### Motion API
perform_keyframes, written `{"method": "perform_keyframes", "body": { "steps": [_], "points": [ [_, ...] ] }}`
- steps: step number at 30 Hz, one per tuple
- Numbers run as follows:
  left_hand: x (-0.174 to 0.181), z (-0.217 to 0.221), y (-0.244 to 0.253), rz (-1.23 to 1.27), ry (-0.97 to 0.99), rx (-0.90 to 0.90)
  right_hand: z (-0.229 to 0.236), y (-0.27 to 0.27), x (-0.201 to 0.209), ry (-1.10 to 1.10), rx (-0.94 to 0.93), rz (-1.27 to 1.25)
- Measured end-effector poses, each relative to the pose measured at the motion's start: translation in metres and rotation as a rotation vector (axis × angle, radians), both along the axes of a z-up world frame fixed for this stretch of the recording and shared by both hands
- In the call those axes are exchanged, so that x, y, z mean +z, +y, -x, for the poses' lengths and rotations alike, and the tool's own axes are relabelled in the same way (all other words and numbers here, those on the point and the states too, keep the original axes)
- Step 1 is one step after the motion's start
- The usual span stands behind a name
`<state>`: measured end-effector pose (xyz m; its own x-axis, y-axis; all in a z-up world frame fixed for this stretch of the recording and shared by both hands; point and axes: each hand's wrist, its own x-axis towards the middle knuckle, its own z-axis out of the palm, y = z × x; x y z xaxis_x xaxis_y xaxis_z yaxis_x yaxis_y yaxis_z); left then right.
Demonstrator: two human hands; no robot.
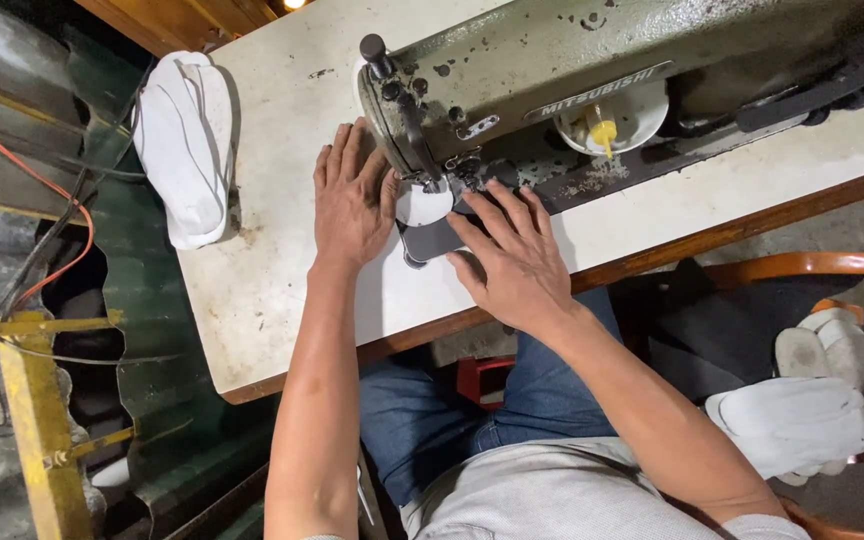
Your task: The person sews white shoe insoles using a Mitsubishi industrial sewing machine. They guide the insoles under the needle, stitch along the edges, and occasionally apply oil to the machine's needle area.
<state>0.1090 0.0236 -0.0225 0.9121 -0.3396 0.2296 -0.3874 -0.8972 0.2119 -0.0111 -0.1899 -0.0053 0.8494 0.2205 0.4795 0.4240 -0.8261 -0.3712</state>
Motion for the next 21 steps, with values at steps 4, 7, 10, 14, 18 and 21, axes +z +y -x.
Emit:
{"method": "perform_keyframes", "body": {
  "steps": [4,7,10,14,18,21],
  "points": [
    [0.0009,0.0018,-0.0014,-0.007,-0.029,0.012,-0.0006,0.0004,-0.0008,0.003,0.005,-0.002],
    [0.0001,0.0021,-0.0016,0.0,-0.037,0.02,-0.0002,0.001,0.0016,0.007,0.004,-0.016],
    [-0.0006,0.0019,-0.0016,-0.004,-0.031,0.029,-0.0002,0.0007,0.0027,0.017,0.007,-0.011],
    [-0.002,0.002,-0.0015,-0.025,-0.052,0.04,0.0001,0.0003,0.0041,0.051,0.009,0.0],
    [-0.0064,0.0017,0.0002,-0.025,-0.063,0.069,-0.0001,0.0001,0.0042,0.075,0.007,0.011],
    [-0.0078,0.003,-0.0006,-0.031,-0.055,0.094,-0.0004,0.0003,0.0042,0.094,0.009,0.017]
  ]
}}
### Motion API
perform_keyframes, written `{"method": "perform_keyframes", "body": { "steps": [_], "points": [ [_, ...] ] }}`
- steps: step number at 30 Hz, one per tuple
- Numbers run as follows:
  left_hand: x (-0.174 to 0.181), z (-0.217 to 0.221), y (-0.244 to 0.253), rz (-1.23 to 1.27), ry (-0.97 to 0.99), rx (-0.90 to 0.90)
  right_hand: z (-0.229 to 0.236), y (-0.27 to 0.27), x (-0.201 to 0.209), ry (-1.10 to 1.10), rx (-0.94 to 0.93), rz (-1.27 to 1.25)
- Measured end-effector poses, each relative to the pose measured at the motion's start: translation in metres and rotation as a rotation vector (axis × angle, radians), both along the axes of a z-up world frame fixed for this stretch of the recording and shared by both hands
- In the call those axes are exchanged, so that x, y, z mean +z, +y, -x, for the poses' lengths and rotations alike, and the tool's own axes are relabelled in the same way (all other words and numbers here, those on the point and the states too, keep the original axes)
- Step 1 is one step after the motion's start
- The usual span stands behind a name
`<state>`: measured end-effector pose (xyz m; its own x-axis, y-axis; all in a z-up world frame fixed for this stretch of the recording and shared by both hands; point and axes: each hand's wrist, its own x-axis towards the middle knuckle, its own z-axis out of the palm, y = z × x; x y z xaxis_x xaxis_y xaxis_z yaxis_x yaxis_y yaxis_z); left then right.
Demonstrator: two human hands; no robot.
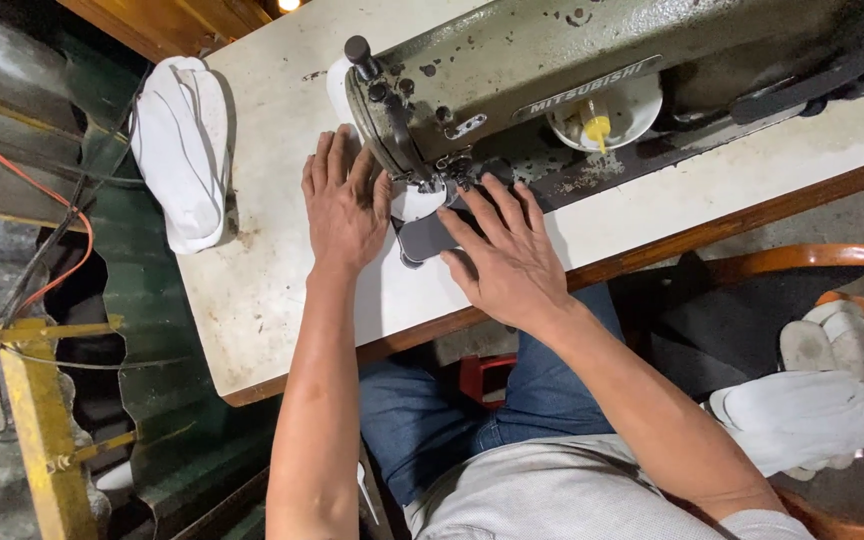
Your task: The person sews white shoe insoles using a Mitsubishi industrial sewing machine. They guide the insoles under the needle, stitch along the edges, and occasionally apply oil to the machine's needle area.
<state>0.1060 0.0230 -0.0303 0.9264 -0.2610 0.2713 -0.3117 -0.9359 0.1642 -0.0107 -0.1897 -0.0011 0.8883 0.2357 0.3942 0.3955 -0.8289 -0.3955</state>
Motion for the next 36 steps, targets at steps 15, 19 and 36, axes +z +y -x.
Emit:
{"method": "perform_keyframes", "body": {
  "steps": [15,19,36],
  "points": [
    [0.019,0.041,0.001,0.05,0.099,0.123,0.001,-0.003,0.002,0.012,-0.019,-0.005],
    [0.019,0.062,0.005,0.059,0.067,0.131,0.002,-0.003,-0.001,-0.054,-0.027,-0.037],
    [0.022,0.131,0.009,0.076,-0.211,-0.01,0.08,-0.048,-0.077,-0.431,-0.066,-0.05]
  ]
}}
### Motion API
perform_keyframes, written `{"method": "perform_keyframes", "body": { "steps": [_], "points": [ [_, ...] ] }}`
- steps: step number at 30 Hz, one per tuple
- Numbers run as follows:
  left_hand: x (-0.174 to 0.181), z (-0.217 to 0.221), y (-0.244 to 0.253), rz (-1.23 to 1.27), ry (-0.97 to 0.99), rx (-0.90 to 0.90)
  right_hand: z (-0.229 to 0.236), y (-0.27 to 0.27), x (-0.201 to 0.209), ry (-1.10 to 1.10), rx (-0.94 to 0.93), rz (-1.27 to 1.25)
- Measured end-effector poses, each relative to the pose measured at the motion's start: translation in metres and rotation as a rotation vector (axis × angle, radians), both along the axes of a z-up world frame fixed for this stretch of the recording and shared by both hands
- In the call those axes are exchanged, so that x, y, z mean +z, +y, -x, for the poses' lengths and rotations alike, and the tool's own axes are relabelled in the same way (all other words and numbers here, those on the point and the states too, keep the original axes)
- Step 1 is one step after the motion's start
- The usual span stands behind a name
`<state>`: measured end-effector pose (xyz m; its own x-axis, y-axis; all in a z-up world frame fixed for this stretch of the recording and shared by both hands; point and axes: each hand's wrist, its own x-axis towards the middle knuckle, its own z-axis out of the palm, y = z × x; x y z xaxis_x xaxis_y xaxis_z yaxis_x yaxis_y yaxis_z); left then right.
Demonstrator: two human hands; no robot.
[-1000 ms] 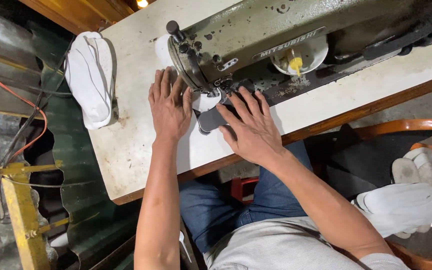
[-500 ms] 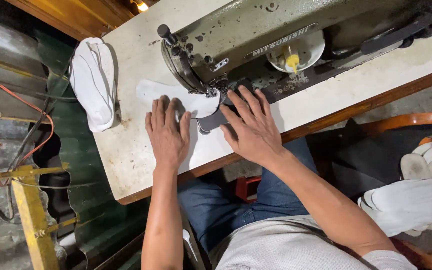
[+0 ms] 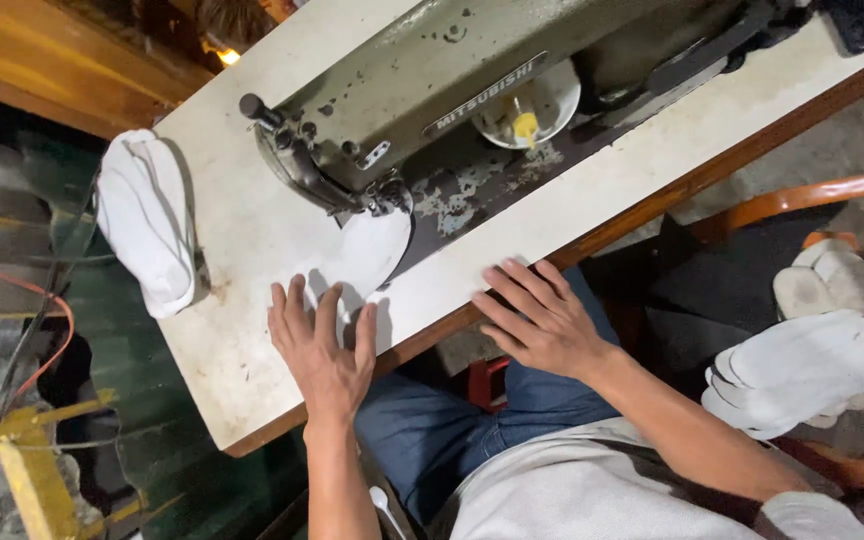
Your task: The person sews white shoe insoles using a Mitsubishi industrial sewing machine. They guide the insoles under the needle, stitch along the edges, and occasionally apply oil to the machine's needle area.
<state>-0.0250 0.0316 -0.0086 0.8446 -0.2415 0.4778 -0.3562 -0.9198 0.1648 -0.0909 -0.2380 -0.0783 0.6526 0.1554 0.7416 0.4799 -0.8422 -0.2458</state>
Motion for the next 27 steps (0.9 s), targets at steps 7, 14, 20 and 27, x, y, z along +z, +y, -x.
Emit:
{"method": "perform_keyframes", "body": {
  "steps": [7,14,20,27],
  "points": [
    [-0.001,0.016,0.007,0.044,0.092,0.004,0.069,-0.114,-0.084,0.218,-0.303,0.088],
    [0.018,0.024,0.018,0.057,0.155,0.036,0.21,-0.206,-0.221,0.494,-0.9,0.362],
    [0.026,0.037,0.019,0.138,0.161,-0.018,0.291,-0.228,-0.311,0.656,-1.141,0.545],
    [0.031,0.051,0.016,0.176,0.231,-0.074,0.251,-0.243,-0.258,1.487,-1.052,-0.045]
  ]
}}
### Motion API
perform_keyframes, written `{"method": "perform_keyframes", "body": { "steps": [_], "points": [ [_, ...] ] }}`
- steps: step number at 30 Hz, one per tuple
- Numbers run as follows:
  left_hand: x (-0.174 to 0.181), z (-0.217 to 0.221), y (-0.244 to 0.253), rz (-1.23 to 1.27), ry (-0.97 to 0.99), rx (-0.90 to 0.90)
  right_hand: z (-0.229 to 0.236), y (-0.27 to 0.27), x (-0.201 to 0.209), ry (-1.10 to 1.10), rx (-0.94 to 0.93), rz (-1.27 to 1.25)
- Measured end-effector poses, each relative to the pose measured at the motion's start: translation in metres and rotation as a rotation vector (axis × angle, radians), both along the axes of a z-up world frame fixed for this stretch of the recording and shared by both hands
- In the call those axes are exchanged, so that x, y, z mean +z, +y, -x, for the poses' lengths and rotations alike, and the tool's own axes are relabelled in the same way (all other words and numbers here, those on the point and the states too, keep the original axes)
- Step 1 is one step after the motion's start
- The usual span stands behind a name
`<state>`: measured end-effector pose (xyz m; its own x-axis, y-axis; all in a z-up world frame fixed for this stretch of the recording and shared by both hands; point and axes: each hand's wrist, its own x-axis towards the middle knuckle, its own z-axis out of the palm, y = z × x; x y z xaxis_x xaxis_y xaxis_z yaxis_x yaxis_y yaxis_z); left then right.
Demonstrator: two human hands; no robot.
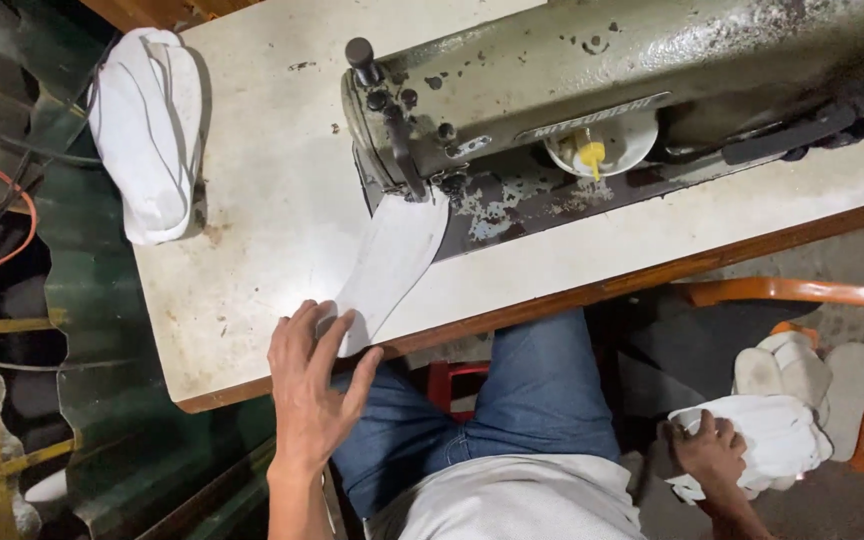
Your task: The person sews white shoe insoles using a Mitsubishi industrial sewing machine. They guide the insoles under the needle, stitch along the edges, and occasionally apply oil to the machine's needle area.
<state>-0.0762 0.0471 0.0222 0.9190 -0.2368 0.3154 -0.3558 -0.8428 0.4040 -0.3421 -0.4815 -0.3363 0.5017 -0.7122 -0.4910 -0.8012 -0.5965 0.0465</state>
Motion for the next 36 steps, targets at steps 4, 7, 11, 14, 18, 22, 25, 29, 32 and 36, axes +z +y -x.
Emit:
{"method": "perform_keyframes", "body": {
  "steps": [4,7,11,14,18,22,25,29,32,36],
  "points": [
    [0.001,0.006,-0.001,0.01,0.029,-0.032,-0.003,-0.02,-0.007,0.127,-0.016,-0.117],
    [0.001,0.011,-0.001,-0.003,0.058,-0.08,0.011,-0.03,-0.018,0.024,0.059,-0.188],
    [0.003,0.014,-0.005,0.005,0.077,-0.148,0.016,-0.034,-0.026,0.08,0.264,-0.098],
    [0.005,0.015,-0.007,0.015,0.082,-0.178,-0.012,-0.012,0.014,0.014,-0.091,-0.11],
    [0.003,0.015,-0.012,0.023,0.064,-0.21,-0.024,-0.001,0.029,0.231,-0.106,-0.109],
    [0.002,0.014,-0.02,0.039,0.062,-0.243,-0.023,-0.013,0.015,0.313,-0.06,-0.159],
    [-0.001,0.013,-0.026,0.042,0.038,-0.243,0.003,-0.042,-0.039,0.261,0.077,-0.056],
    [-0.004,0.01,-0.039,0.093,-0.018,-0.279,-0.003,-0.052,-0.039,0.451,0.36,-0.139],
    [-0.006,0.009,-0.053,0.122,-0.052,-0.295,-0.016,-0.04,-0.019,0.466,0.26,-0.176],
    [-0.003,0.005,-0.073,0.145,-0.1,-0.328,-0.032,-0.027,0.006,0.484,0.123,-0.204]
  ]
}}
